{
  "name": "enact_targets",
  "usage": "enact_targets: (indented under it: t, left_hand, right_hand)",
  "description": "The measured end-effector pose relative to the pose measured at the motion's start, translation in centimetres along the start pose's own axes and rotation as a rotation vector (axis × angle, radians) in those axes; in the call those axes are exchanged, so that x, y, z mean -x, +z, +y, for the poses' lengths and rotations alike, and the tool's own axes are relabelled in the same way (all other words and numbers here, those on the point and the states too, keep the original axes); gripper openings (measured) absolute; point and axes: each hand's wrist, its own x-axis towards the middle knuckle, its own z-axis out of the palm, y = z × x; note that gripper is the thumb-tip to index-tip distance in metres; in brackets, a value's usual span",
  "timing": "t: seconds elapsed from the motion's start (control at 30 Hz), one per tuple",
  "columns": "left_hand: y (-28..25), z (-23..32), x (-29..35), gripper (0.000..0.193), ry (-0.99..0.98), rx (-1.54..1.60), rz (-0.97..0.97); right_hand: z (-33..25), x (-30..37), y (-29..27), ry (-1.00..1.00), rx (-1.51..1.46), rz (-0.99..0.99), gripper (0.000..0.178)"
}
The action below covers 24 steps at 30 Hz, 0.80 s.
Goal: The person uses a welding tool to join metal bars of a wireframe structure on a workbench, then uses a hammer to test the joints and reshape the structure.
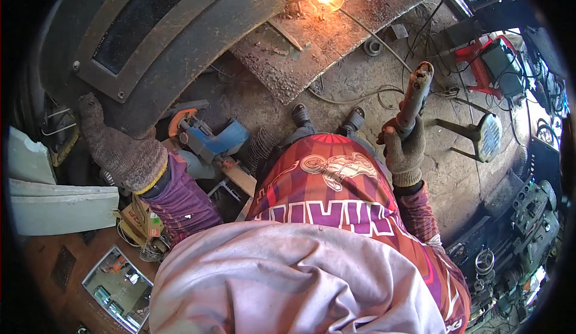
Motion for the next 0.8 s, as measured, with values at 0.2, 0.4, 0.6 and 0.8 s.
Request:
enact_targets:
  t: [0.2, 0.4, 0.6, 0.8]
  left_hand:
    - [0.9, 0.2, 0.4, 0.072, -0.061, -0.028, -0.050]
    - [0.9, 0.1, 0.5, 0.068, -0.122, 0.096, -0.173]
    - [2.6, -0.3, 2.2, 0.064, -0.110, 0.152, -0.321]
    - [5.2, -0.6, 4.7, 0.065, -0.073, 0.040, -0.375]
  right_hand:
    - [0.3, -0.2, 0.5, 0.015, 0.009, -0.016, 0.055]
    - [0.7, -0.3, 0.6, 0.018, 0.056, -0.014, 0.057]
    - [1.0, -0.4, 0.9, -0.009, 0.009, -0.010, 0.060]
    - [1.0, -0.4, 0.5, 0.019, 0.079, -0.032, 0.060]
